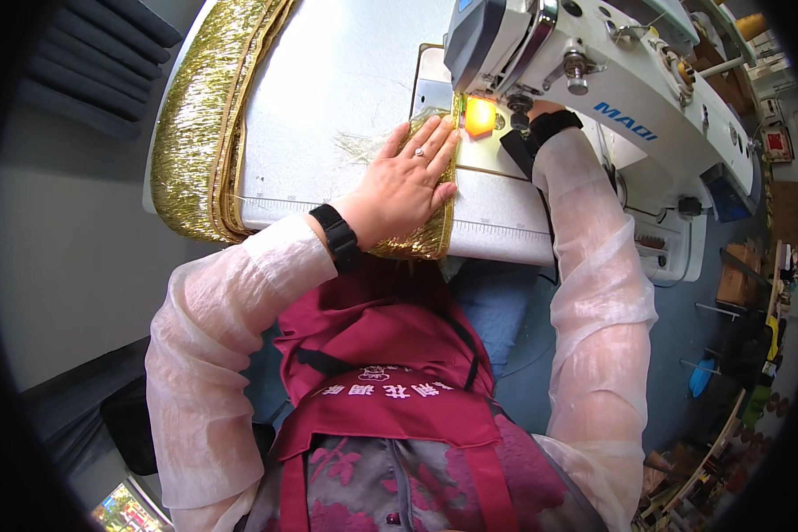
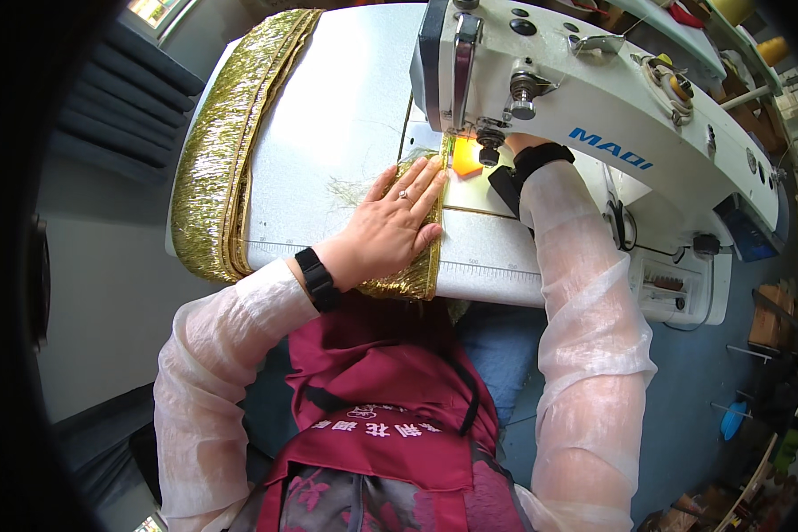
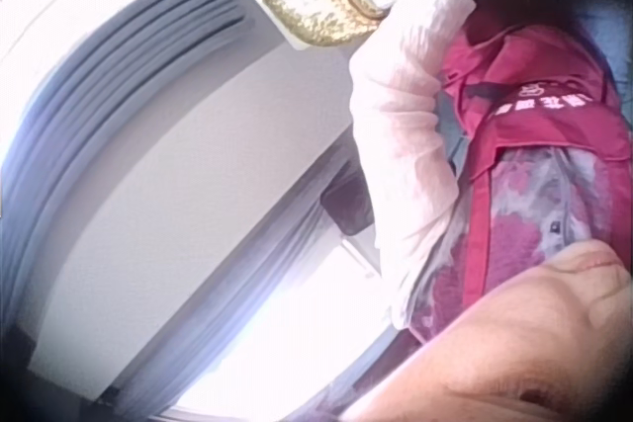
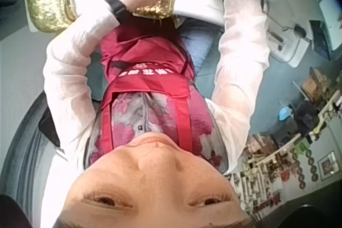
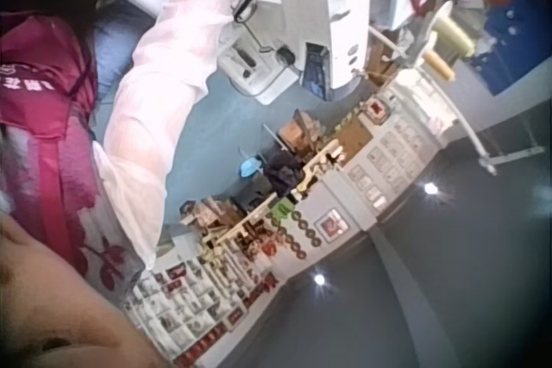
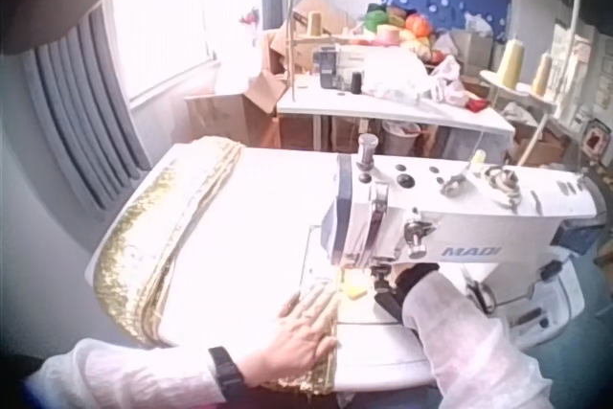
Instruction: The person sews a gold sequined fabric strip using a sewing machine, repeatedly aligning the fabric, stitching, and trimming threads with scissors. The person folds and repositions the fabric multiple times to continue stitching along its length.
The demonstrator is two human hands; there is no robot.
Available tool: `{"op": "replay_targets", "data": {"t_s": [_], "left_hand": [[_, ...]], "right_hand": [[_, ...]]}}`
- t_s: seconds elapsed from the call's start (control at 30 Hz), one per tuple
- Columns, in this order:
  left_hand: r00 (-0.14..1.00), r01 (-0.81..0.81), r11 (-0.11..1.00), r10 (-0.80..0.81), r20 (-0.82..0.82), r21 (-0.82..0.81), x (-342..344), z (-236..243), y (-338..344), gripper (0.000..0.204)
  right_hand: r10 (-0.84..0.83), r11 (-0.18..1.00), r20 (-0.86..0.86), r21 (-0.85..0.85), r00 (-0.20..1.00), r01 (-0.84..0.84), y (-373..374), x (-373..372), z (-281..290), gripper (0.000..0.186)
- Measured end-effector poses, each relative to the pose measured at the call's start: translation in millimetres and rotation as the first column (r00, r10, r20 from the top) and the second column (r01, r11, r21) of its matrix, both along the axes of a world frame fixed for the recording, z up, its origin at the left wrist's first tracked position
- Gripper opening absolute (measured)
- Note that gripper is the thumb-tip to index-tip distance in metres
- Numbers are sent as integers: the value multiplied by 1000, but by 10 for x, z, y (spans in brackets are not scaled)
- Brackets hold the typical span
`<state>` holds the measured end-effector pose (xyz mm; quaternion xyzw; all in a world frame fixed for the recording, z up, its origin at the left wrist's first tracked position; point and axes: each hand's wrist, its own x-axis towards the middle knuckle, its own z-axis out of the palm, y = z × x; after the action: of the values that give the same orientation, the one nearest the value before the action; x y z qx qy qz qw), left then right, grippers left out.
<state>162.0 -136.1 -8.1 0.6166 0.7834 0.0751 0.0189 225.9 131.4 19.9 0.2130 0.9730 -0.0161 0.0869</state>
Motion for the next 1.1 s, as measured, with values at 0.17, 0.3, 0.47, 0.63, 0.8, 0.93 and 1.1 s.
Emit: {"op": "replay_targets", "data": {"t_s": [0.17,0.3,0.47,0.63,0.8,0.93,1.1], "left_hand": [[1000,-15,1000,15,6,5,9,6,9,68],[1000,7,1000,-7,24,4,-7,16,12,68],[999,37,999,-37,2,-28,-51,28,41,69],[999,40,999,-41,-4,-31,-64,32,56,68],[999,43,999,-43,-2,-1,-69,22,55,68],[999,42,999,-42,0,17,-66,13,54,68],[999,40,998,-40,-17,38,-57,0,42,67]], "right_hand": [[32,999,7,5,999,-32,-7,41,-17,37],[27,1000,15,6,1000,-27,16,18,-15,36],[31,999,15,7,999,-32,23,9,-22,35],[38,999,18,2,999,-38,33,17,-35,34],[47,999,21,0,999,-47,54,6,-39,33],[62,998,19,-4,998,-62,84,-7,-65,32],[102,994,16,-27,995,-102,171,-46,-77,30]]}}
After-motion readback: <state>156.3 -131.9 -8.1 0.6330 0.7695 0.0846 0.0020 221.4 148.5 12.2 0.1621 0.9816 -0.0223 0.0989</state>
